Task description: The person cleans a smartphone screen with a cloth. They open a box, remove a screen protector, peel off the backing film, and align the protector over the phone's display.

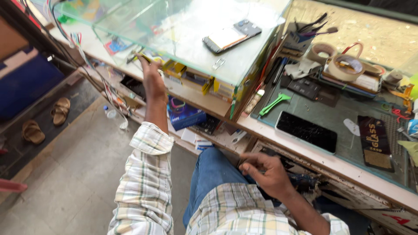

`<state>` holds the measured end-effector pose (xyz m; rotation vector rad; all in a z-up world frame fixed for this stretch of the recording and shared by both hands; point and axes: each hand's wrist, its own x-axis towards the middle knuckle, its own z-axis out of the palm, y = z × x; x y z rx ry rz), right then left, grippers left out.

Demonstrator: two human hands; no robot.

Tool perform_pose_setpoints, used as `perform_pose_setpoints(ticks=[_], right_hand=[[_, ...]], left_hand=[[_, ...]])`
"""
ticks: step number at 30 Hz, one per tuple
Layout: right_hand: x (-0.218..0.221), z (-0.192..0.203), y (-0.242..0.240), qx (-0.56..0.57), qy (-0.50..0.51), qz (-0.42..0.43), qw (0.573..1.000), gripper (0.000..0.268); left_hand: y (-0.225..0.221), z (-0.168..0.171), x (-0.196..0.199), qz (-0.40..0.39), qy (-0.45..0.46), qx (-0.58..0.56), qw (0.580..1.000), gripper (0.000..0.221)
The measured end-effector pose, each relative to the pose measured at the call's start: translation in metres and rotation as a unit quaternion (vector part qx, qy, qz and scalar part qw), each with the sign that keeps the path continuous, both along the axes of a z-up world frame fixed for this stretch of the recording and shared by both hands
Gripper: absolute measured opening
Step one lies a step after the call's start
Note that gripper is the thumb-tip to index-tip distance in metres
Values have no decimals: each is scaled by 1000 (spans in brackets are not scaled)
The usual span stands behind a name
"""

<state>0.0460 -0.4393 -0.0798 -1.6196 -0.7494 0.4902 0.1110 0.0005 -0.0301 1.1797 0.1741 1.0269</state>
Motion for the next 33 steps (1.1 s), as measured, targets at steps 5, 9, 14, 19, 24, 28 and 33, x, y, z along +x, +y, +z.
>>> perform_pose_setpoints(ticks=[5,9,14,19,24,28,33], right_hand=[[9,-6,-5,-21,-9,4,1000,25],[14,-10,-10,0,13,2,1000,24],[17,-10,-16,-6,23,-9,1000,23],[15,-6,-21,-1,29,0,1000,21],[22,-8,-28,9,42,-22,999,22],[21,-7,-31,18,44,-11,999,21],[26,-9,-38,14,33,-9,999,20]], left_hand=[[-20,9,21,173,194,238,936,94],[-68,7,5,263,193,286,901,83],[-107,5,18,246,185,389,868,115],[-105,1,46,296,225,386,845,107],[-105,8,48,300,148,380,862,90],[-132,8,10,94,-29,153,983,102],[-116,6,-61,75,-178,117,974,80]])
